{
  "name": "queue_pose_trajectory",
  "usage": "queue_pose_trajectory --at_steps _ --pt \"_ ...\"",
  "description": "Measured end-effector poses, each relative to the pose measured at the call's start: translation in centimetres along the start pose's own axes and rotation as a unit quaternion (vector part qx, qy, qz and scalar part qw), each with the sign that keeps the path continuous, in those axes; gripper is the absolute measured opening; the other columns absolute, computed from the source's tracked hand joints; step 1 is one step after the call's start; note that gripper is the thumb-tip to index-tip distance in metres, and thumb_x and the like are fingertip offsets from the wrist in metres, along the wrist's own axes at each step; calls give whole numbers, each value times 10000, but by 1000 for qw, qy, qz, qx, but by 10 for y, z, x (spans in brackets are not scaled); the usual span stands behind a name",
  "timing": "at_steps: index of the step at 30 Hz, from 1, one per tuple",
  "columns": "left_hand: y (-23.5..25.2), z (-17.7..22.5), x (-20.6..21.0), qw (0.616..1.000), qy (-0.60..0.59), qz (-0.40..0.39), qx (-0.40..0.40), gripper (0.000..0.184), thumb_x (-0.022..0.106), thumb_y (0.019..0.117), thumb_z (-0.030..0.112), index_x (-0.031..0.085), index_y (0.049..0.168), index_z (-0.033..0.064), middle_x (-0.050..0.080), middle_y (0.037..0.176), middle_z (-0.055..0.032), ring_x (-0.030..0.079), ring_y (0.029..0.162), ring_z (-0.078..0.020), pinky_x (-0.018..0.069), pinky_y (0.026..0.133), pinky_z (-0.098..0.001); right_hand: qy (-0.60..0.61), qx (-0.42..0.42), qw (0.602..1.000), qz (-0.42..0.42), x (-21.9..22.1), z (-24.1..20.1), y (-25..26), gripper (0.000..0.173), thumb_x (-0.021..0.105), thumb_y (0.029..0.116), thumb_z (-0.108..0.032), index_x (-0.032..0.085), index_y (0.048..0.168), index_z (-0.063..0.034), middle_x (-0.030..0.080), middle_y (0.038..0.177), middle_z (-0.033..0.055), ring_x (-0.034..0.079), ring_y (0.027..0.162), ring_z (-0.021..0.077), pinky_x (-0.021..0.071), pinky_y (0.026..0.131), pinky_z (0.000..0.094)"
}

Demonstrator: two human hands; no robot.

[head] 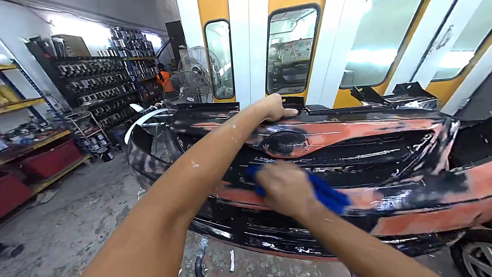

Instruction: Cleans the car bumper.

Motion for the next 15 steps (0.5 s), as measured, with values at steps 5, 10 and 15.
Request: queue_pose_trajectory --at_steps 5,10,15 --pt "-4 -1 -1 1000 -4 23 10 696 590 1013 508 513 1429 -45 590 1373 -268 574 1302 -379 441 1093 -572 118 15 991 -68 54 -110 76 214 729 890 -102 753 1097 -55 715 1150 200 671 1106 389 556 876 604" --pt "-10 12 8 994 -70 57 53 670 604 1009 500 499 1474 29 623 1345 -233 632 1219 -356 477 1061 -565 91 61 991 -74 37 -74 42 326 755 844 -201 736 1166 -158 683 1256 91 619 1204 302 548 899 533" --pt "-4 2 6 992 -69 87 68 659 590 1009 527 517 1472 64 671 1260 -228 676 1129 -366 506 1000 -606 -50 174 983 -22 -33 78 -79 393 805 717 -479 768 1030 -246 680 1046 88 646 1009 338 546 747 562"
Point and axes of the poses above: each hand's wrist, its own y-axis towards the middle knuckle, its own x-axis out of the palm, z = x × y, the point moved 9 cm from there along y, towards the middle knuckle
